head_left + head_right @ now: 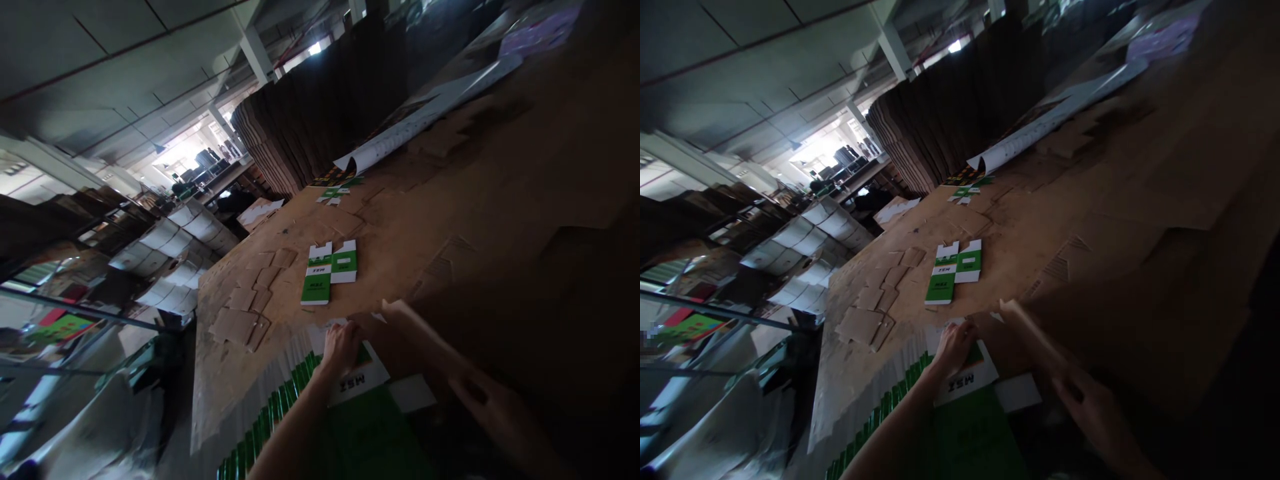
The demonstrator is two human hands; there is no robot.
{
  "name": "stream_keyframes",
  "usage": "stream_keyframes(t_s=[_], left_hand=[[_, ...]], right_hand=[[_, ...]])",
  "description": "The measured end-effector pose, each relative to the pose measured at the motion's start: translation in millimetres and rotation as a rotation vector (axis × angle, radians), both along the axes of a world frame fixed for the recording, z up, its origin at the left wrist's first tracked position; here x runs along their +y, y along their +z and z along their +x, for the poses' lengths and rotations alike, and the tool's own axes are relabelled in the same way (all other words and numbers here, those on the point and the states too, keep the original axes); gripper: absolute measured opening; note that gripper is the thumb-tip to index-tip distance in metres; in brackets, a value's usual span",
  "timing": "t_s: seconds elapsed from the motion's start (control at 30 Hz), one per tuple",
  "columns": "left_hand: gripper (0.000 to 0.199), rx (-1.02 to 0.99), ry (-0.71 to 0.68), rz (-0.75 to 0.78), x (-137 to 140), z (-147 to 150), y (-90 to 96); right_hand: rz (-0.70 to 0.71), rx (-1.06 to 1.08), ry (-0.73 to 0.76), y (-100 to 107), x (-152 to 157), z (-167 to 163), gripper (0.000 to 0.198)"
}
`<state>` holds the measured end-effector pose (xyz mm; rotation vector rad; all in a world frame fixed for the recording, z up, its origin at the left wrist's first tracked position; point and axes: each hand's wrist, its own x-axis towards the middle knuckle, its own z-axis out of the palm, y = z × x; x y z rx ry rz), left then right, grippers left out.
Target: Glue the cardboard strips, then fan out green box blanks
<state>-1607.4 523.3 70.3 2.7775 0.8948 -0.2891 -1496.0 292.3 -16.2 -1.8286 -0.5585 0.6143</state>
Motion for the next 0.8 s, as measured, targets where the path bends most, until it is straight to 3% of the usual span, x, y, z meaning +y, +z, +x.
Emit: stream_keyframes(t_s=[0.1, 0.2, 0.37, 0.8], left_hand=[[0.038, -0.001, 0.042, -0.01, -2, 2, -1.0], [0.032, -0.02, 0.028, -0.027, -4, 0, -2.0], [0.037, 0.006, -0.054, 0.002, -7, -3, -2.1], [0.043, 0.046, -0.096, 0.039, -11, -3, -0.9]], right_hand=[[0.104, -0.054, 0.285, -8, 13, -17, 0.053], [0.088, -0.112, 0.418, -29, 21, -26, 0.06], [0.075, -0.142, 0.452, -48, 19, -22, 0.054], [0.026, -0.274, 0.522, -27, 17, -10, 0.041]])
